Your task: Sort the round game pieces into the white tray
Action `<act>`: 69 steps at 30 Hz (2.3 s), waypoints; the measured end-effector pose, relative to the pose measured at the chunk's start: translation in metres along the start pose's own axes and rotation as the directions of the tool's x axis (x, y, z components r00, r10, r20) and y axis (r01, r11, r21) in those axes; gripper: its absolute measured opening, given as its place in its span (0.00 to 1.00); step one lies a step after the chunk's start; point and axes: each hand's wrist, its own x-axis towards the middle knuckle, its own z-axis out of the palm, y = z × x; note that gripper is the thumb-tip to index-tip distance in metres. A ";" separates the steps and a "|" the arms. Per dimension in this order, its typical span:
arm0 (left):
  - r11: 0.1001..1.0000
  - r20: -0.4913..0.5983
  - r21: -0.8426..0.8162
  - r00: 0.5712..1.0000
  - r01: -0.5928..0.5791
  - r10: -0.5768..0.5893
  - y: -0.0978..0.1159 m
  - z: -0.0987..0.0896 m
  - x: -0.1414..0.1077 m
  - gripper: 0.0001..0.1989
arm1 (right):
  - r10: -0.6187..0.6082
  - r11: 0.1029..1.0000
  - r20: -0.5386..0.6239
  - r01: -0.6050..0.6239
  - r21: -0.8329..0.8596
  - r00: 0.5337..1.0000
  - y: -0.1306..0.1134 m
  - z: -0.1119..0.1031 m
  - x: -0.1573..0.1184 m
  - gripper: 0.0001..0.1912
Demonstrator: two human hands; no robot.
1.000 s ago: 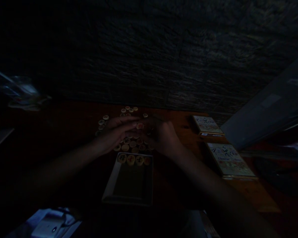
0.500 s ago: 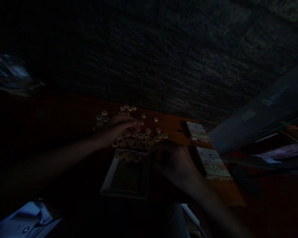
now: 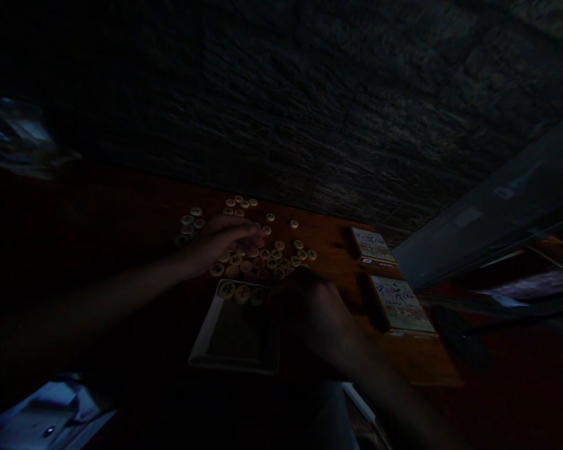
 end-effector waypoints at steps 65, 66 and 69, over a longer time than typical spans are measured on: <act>0.540 0.040 0.772 0.875 -0.334 0.483 -0.013 -0.039 0.021 0.10 | -0.071 0.993 0.131 0.082 -0.084 0.989 0.043 0.016 0.087 0.06; 0.539 0.046 0.773 0.877 -0.335 0.479 -0.013 -0.039 0.021 0.10 | -0.068 0.994 0.116 0.077 -0.075 0.991 0.044 0.016 0.088 0.06; 0.556 0.065 0.752 0.878 -0.355 0.474 -0.012 -0.037 0.020 0.10 | -0.069 0.994 0.018 0.067 0.088 0.997 0.047 0.017 0.090 0.04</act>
